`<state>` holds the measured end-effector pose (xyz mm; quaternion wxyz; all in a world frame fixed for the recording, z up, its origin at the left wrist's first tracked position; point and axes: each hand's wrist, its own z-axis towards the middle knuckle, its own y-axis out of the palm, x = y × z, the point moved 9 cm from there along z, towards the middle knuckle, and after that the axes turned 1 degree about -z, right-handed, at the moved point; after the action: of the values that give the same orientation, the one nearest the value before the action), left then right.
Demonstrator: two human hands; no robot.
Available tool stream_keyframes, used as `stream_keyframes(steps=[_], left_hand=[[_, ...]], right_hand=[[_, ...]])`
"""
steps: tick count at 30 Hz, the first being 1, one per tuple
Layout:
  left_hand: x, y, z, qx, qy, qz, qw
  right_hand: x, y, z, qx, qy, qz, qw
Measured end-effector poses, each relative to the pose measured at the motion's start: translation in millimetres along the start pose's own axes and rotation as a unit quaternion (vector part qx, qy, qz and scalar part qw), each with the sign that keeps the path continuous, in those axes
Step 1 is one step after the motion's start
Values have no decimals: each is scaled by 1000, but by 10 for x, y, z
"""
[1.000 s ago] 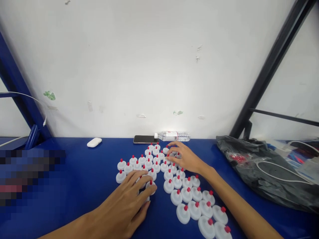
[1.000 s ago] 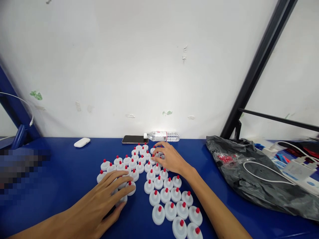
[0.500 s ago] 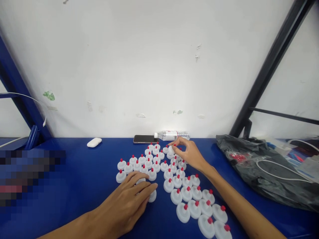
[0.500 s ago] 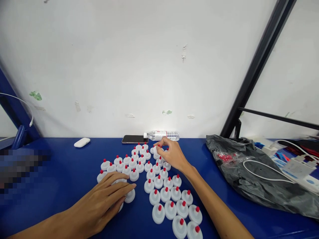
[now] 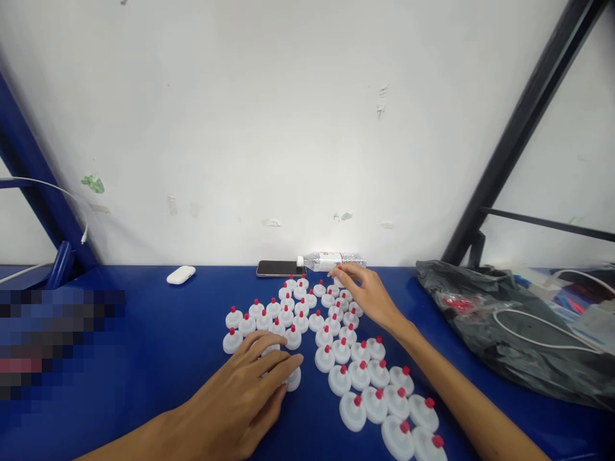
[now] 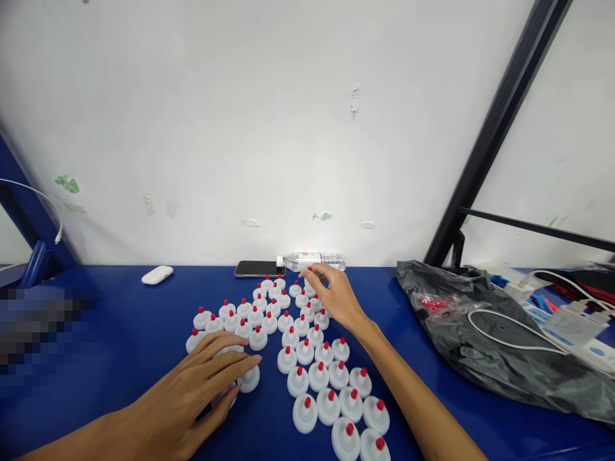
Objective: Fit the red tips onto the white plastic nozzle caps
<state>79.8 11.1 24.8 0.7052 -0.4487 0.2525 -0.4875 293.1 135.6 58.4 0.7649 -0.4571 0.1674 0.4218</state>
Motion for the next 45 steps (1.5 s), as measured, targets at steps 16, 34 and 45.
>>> stream_keyframes(steps=[16, 34, 45], left_hand=[[-24, 35, -18, -2, -6, -19, 1000], [-46, 40, -17, -9, -11, -26, 1000], [-30, -24, 7, 15, -6, -24, 1000]], right_hand=[[30, 2, -1, -9, 0, 8, 1000], [181, -292, 26, -23, 48, -249, 967], [884, -320, -166, -202, 172, -378, 887]])
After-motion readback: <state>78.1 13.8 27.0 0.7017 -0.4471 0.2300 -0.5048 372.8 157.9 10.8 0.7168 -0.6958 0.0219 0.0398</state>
